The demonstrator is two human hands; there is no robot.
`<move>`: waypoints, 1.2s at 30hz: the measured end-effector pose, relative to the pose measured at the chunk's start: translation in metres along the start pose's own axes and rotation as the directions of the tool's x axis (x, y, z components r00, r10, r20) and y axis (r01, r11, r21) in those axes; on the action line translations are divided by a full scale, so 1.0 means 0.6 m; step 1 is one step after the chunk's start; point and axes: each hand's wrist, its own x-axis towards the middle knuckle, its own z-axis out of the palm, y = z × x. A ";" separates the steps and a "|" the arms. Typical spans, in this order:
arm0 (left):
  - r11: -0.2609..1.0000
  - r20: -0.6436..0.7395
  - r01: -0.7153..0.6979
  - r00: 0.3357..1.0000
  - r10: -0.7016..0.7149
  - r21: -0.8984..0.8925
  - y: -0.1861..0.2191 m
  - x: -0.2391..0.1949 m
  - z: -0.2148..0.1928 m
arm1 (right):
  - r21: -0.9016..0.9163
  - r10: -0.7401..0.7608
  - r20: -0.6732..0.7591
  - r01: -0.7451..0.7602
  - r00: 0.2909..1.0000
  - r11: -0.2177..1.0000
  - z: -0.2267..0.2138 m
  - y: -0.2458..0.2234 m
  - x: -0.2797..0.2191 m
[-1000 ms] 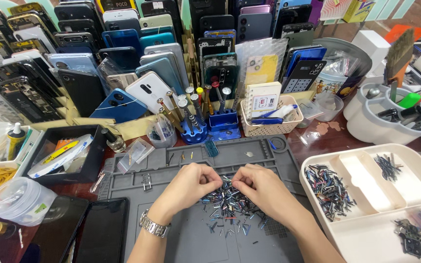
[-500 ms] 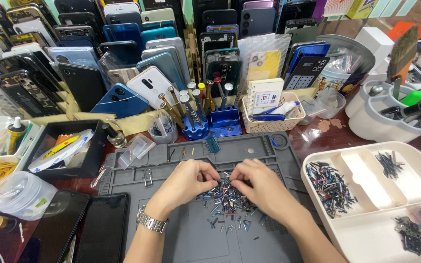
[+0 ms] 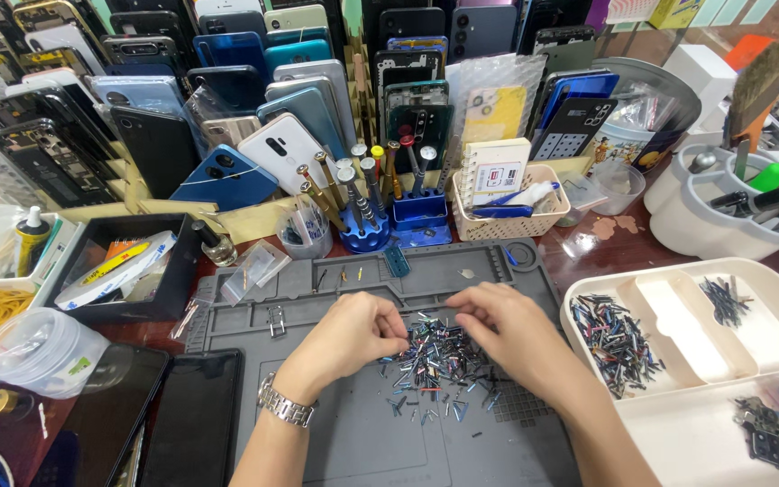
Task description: The person sorts small electronic components, likely ribbon cables, by hand on a workbench. They pick up individual items, separate them, and place them into a compartmentalized tray. The background shows numerous mobile phones and repair tools.
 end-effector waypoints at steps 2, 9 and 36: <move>0.999 -0.010 -0.023 1.000 0.023 -0.034 0.006 0.001 0.002 | -0.017 0.063 -0.024 -0.064 0.998 0.998 -0.015 -0.008 -0.017; 0.996 -0.063 -0.064 0.996 0.060 -0.057 0.028 -0.003 0.006 | -0.112 0.002 0.352 0.040 0.936 0.993 -0.028 -0.001 -0.076; 0.992 -0.058 -0.045 0.998 0.038 -0.118 0.012 0.000 0.002 | -0.035 -0.297 0.412 0.341 0.861 0.940 0.039 -0.030 -0.047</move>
